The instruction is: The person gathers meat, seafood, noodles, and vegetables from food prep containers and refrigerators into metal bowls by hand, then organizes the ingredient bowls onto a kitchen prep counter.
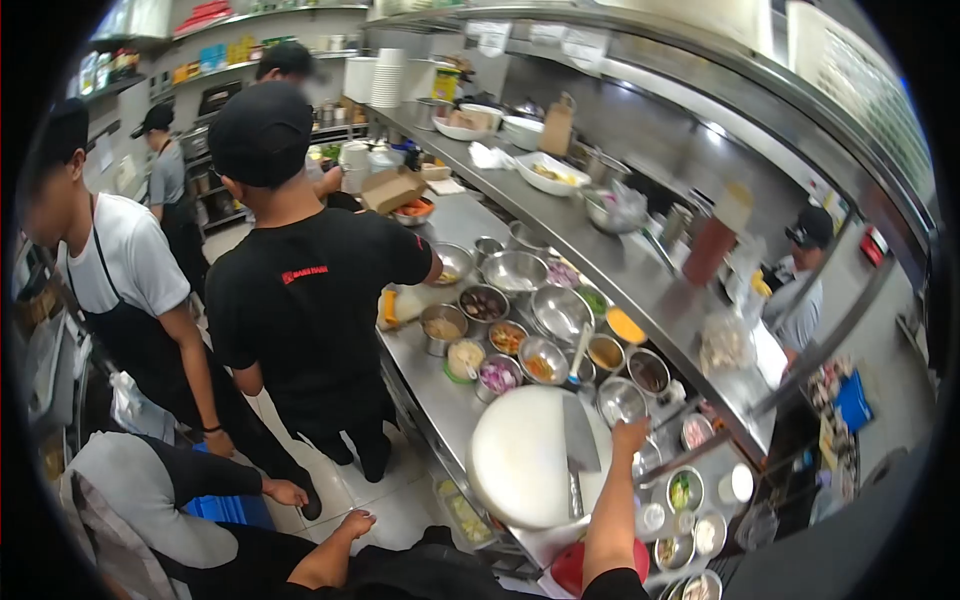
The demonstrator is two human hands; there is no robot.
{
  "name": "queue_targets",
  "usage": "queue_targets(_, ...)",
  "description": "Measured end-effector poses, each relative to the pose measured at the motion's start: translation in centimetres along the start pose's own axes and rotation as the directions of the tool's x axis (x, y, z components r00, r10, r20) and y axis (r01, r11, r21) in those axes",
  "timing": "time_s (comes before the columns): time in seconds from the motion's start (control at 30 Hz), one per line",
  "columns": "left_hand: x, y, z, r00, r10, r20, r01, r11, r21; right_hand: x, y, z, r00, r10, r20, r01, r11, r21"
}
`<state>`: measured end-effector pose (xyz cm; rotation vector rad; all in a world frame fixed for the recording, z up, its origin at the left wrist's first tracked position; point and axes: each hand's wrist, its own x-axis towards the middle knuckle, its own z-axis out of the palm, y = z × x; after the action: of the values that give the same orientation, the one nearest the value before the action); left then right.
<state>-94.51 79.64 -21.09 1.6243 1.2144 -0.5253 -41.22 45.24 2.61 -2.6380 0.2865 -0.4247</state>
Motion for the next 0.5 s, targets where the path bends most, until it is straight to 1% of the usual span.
queue_targets(0.03,-0.3,-0.4,-0.2,0.999,-0.038,-0.002,0.038,0.999,-0.036,0.7,-0.4,-0.2,0.993,0.111,0.029,-0.112,0.994,0.018)
queue_targets(0.07,0.5,-1.5,-0.3,0.999,-0.036,-0.028,0.034,0.999,-0.042,1.5,0.5,1.1,0.991,0.130,-0.043,-0.128,0.990,0.063)
queue_targets(0.1,2.0,-3.7,0.2,0.998,-0.034,-0.052,0.031,0.999,-0.044,1.6,0.1,0.7,0.987,0.163,-0.004,-0.163,0.986,0.020)
queue_targets(0.13,3.3,-5.4,0.6,0.997,-0.031,-0.073,0.027,0.999,-0.044,2.0,0.2,1.4,0.986,0.166,-0.031,-0.166,0.986,0.012)
queue_targets(0.17,4.2,-6.6,0.9,0.997,-0.050,-0.050,0.048,0.998,-0.052,2.8,1.2,2.5,0.983,0.172,-0.061,-0.172,0.985,0.005)
queue_targets(0.23,5.4,-7.7,0.9,0.997,-0.083,-0.002,0.083,0.995,-0.054,5.9,4.1,5.5,0.954,0.270,0.134,-0.290,0.941,0.172)
queue_targets(0.27,4.7,-7.3,0.6,0.994,-0.105,-0.009,0.103,0.989,-0.104,7.2,5.4,6.9,0.921,0.308,0.237,-0.363,0.900,0.241)
queue_targets(0.3,3.2,-6.5,0.2,0.992,-0.126,-0.014,0.123,0.981,-0.150,8.0,6.3,8.0,0.866,0.413,0.281,-0.493,0.798,0.346)
queue_targets(0.33,2.6,-5.6,-0.3,0.989,-0.149,-0.014,0.143,0.970,-0.195,7.3,5.4,6.8,0.848,0.425,0.316,-0.527,0.736,0.425)
queue_targets(0.4,2.6,-2.7,-1.9,0.988,-0.151,0.017,0.152,0.971,-0.187,5.7,3.1,3.5,0.816,0.430,0.387,-0.578,0.593,0.560)
queue_targets(0.43,2.6,-2.5,-2.0,0.987,-0.156,0.034,0.160,0.970,-0.184,6.4,3.9,4.4,0.800,0.420,0.429,-0.595,0.458,0.661)
queue_targets(0.47,2.7,-1.9,-2.1,0.998,-0.061,-0.031,0.054,0.983,-0.173,7.3,4.5,5.4,0.786,0.403,0.470,-0.599,0.305,0.740)
queue_targets(0.5,4.7,-2.0,-1.9,0.995,0.039,-0.097,-0.054,0.987,-0.153,8.0,5.2,6.4,0.774,0.378,0.507,-0.589,0.138,0.796)
